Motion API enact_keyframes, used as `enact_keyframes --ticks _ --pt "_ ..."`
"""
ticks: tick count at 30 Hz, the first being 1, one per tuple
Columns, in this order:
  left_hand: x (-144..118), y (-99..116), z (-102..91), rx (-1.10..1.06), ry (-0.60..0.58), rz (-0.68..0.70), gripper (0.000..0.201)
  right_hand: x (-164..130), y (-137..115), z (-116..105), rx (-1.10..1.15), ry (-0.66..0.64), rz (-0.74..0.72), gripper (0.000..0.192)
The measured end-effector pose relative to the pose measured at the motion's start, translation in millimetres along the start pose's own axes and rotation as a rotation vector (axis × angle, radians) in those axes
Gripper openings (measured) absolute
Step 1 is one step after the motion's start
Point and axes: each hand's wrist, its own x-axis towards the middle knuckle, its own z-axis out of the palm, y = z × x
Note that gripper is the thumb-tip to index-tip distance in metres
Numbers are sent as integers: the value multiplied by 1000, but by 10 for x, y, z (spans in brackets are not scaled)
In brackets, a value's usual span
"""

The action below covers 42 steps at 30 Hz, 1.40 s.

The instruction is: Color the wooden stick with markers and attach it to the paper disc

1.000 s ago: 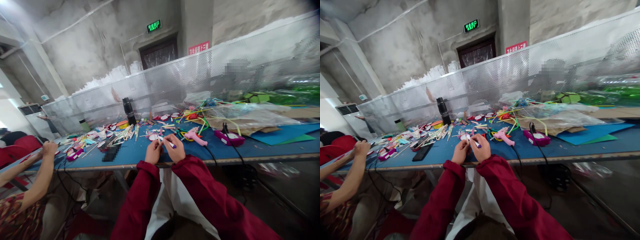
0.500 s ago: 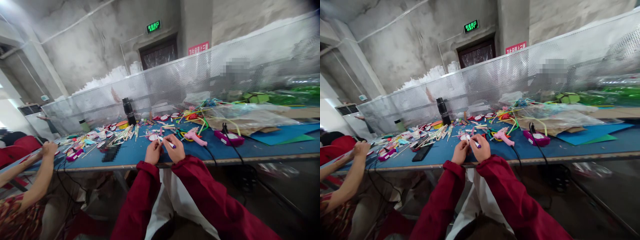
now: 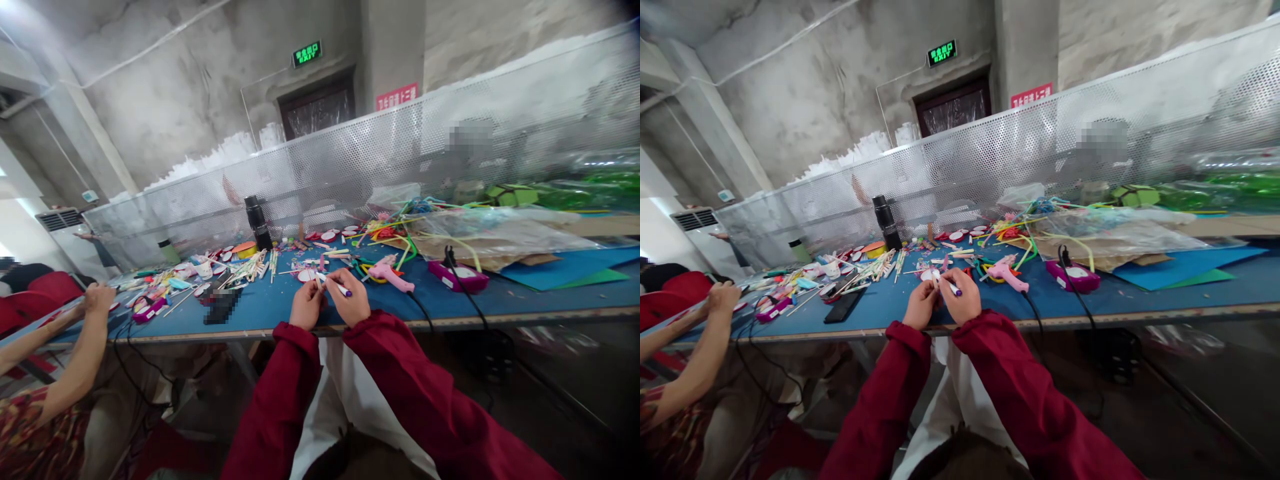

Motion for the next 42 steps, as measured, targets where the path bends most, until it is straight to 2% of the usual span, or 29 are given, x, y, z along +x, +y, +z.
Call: enact_keyframes --ticks 42 --pt "7 -25 3 -2 6 2 31 6 20 -1 20 -20 15 14"
